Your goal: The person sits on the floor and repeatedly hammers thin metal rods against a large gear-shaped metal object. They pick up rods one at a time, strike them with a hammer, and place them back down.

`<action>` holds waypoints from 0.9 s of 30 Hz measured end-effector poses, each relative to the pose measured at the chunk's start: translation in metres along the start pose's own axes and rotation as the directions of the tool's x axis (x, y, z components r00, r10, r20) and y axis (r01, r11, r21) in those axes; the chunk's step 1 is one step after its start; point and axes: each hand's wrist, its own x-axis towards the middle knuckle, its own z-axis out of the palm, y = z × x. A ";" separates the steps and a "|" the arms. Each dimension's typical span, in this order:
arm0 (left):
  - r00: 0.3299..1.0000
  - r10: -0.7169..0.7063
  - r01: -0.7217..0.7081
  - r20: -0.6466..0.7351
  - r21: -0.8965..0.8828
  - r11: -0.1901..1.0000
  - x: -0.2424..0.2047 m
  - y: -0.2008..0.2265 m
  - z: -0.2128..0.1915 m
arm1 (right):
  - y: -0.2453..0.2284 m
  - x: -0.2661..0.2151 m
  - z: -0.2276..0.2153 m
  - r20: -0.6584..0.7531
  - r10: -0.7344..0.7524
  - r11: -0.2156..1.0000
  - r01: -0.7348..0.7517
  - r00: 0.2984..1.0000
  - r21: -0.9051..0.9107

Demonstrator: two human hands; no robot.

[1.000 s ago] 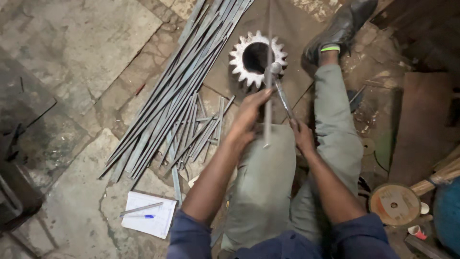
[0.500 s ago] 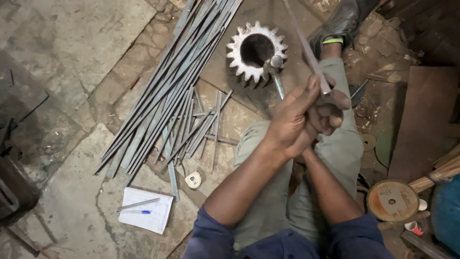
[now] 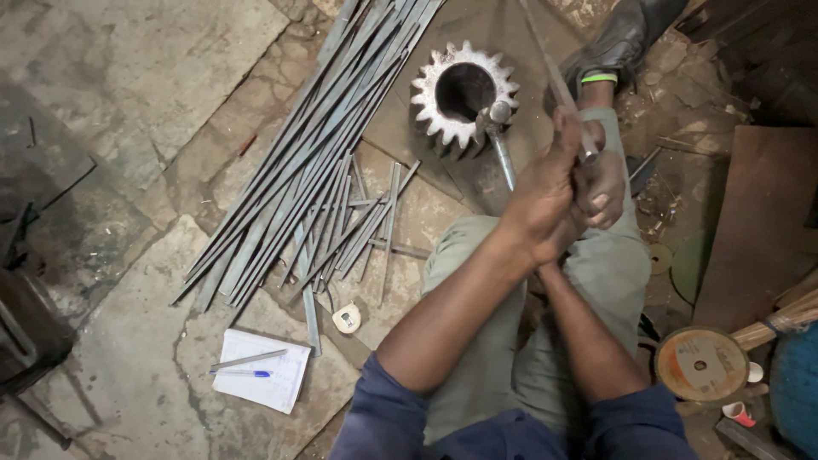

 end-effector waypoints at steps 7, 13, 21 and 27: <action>0.938 -0.011 0.095 -0.346 0.226 0.970 -0.017 0.008 -0.080 | 0.086 -0.043 0.065 0.767 -0.350 0.775 -0.293 0.538 0.560; 0.765 -0.198 0.454 -0.613 0.295 0.841 -0.140 0.049 -0.242 | 0.138 -0.056 0.077 0.923 -0.278 0.730 -0.566 0.266 0.383; 0.737 0.167 0.488 -0.655 0.686 0.540 -0.084 0.012 -0.351 | 0.085 0.066 -0.032 0.784 -0.387 0.361 -0.702 0.485 0.613; 0.718 0.332 0.465 -0.612 0.776 0.426 -0.090 0.013 -0.358 | 0.075 0.068 -0.010 0.729 -0.400 0.411 -0.603 0.556 0.684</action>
